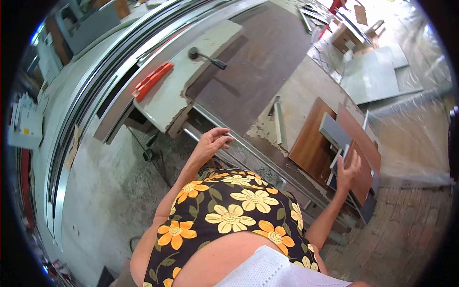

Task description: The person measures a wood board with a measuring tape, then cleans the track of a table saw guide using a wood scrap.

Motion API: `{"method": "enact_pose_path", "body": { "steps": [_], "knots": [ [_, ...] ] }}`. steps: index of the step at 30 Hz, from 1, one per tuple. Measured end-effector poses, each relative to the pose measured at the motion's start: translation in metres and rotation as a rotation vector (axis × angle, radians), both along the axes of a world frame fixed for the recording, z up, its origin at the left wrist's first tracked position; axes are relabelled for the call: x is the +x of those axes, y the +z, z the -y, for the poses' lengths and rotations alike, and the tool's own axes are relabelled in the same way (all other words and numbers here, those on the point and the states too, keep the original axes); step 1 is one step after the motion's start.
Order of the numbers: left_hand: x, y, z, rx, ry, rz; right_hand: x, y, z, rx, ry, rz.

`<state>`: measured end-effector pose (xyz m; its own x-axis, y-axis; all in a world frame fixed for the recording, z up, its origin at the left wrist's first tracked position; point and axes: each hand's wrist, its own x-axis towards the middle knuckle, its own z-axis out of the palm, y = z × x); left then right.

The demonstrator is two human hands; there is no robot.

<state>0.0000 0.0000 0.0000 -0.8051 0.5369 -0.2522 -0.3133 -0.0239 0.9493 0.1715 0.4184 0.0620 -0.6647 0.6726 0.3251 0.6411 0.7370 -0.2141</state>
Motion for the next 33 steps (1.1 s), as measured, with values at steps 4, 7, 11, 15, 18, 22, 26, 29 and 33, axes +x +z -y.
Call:
{"method": "enact_pose_path", "body": {
  "steps": [4,7,11,15,18,22,26,29,33],
  "knots": [
    [0.008,-0.011,-0.004,-0.009,0.022,0.02,0.023,-0.012,-0.016,-0.013,-0.105,0.101],
    [0.011,-0.014,0.0,0.009,0.062,0.066,0.033,-0.013,-0.016,0.0,-0.087,0.094],
    [0.012,-0.013,0.002,-0.003,0.079,0.118,0.035,-0.013,-0.017,-0.018,-0.077,0.081],
    [0.013,-0.011,-0.002,0.008,0.066,0.101,0.021,-0.005,-0.003,-0.007,-0.058,-0.065],
    [0.012,-0.011,-0.006,0.023,0.062,0.088,-0.009,0.007,0.027,-0.056,0.196,-0.211],
    [0.016,-0.01,-0.007,0.025,0.042,0.094,-0.054,-0.012,0.08,-0.293,0.489,-0.188],
    [0.02,-0.008,-0.003,0.0,0.063,0.094,-0.085,-0.047,0.116,-0.326,0.538,-0.025],
    [0.022,-0.012,0.005,-0.006,0.1,0.104,-0.1,-0.07,0.122,-0.31,0.507,0.047],
    [0.023,-0.018,0.014,-0.012,0.138,0.114,-0.106,-0.088,0.119,-0.29,0.463,0.091]
  ]
}}
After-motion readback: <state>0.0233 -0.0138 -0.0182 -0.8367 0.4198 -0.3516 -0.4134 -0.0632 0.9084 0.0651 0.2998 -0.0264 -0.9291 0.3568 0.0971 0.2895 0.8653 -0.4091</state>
